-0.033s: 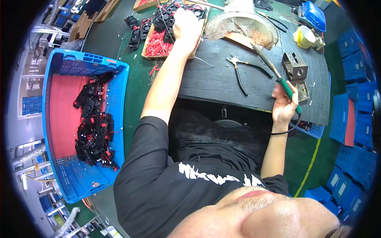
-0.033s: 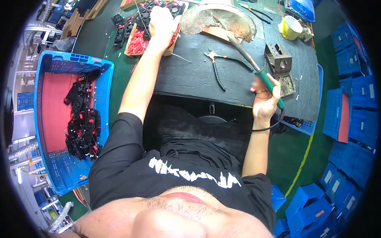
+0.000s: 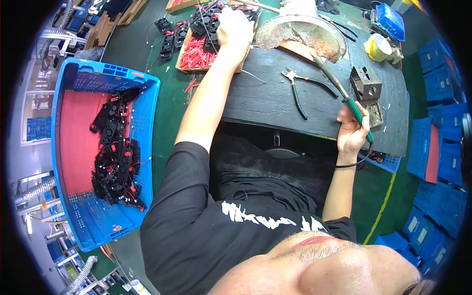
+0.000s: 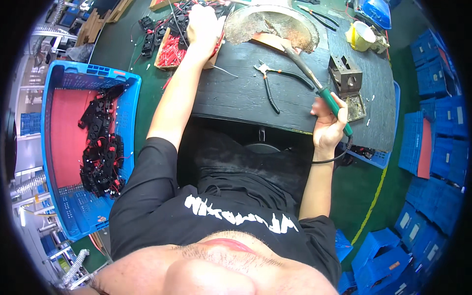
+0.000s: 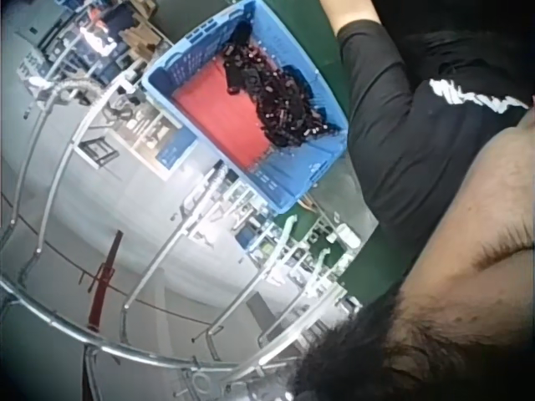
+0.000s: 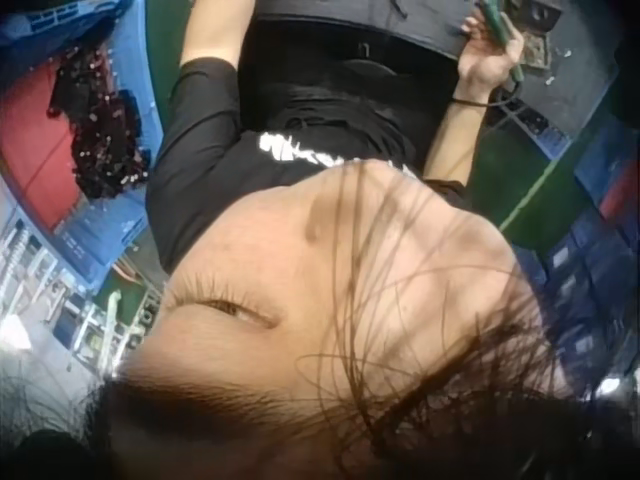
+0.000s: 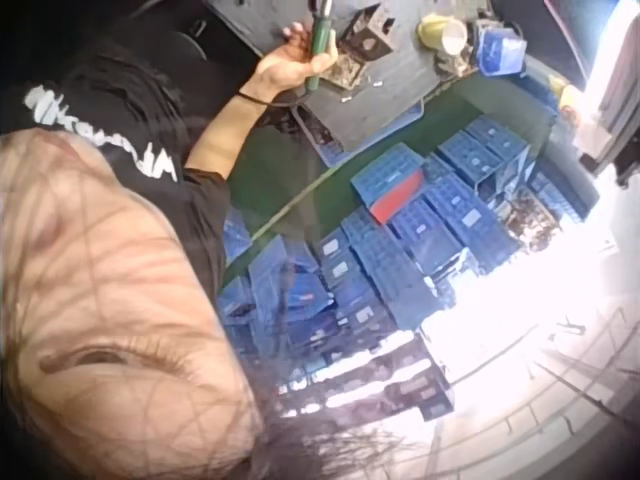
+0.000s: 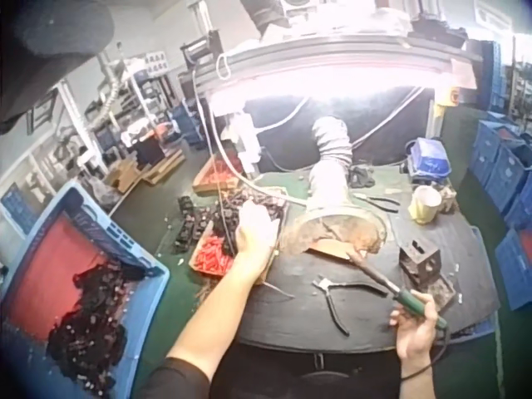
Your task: Soldering wires onto small DC cooling fans at a factory workstation.
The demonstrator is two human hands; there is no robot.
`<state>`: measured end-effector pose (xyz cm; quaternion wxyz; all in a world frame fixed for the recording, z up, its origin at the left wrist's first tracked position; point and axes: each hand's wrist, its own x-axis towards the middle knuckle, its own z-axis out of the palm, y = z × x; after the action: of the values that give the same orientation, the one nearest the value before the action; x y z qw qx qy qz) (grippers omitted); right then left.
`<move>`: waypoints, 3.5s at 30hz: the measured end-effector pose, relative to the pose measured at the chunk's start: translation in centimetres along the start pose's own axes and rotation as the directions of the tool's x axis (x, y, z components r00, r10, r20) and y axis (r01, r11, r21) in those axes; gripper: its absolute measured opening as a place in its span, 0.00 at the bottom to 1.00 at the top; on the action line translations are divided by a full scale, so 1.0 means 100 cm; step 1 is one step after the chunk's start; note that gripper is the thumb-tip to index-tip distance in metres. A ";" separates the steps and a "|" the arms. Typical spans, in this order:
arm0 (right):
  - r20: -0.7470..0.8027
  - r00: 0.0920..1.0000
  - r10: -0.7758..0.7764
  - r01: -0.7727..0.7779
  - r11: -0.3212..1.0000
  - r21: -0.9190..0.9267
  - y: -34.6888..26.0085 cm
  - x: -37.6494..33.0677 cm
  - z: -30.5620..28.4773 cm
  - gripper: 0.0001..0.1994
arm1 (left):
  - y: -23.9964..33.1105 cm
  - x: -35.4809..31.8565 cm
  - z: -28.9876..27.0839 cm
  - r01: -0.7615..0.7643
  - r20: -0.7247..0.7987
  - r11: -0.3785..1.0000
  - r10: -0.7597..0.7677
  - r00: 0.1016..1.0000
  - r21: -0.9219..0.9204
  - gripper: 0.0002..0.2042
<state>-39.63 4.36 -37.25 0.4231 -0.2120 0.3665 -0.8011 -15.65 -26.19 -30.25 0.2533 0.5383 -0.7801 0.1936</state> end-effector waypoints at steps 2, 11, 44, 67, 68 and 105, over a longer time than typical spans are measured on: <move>0.044 0.999 0.032 -0.033 0.999 0.016 0.006 0.001 0.014 0.25 | -0.035 0.005 0.046 -0.003 -0.273 0.976 -0.058 0.960 -0.219 0.08; -0.027 1.000 -0.003 0.004 1.000 0.018 0.000 0.004 0.003 0.25 | -0.003 -0.014 -0.011 -0.224 -0.389 0.969 0.166 0.906 -0.106 0.07; 0.097 0.995 0.007 -0.006 1.000 -0.016 -0.002 0.020 -0.023 0.26 | -0.334 -0.291 -0.301 0.598 0.168 0.791 -0.612 0.773 0.131 0.30; 0.005 1.000 0.021 -0.021 1.000 -0.014 0.008 0.011 -0.002 0.26 | -0.057 -0.161 -0.160 0.335 0.545 -0.752 -0.038 0.837 -0.567 0.29; 0.028 0.999 0.028 -0.028 1.000 -0.005 0.006 0.013 -0.006 0.26 | -0.052 -0.160 -0.155 0.357 0.560 -0.733 -0.039 0.828 -0.579 0.28; -0.073 0.997 -0.023 0.045 0.947 0.319 0.001 0.003 -0.002 0.25 | 0.073 -0.075 -0.022 0.106 0.273 0.555 0.227 0.935 -0.825 0.10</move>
<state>-39.87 4.17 -37.52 0.4255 -0.1193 0.2419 -0.8638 -19.92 -16.83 -33.22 0.3272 0.3530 -0.8285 -0.2862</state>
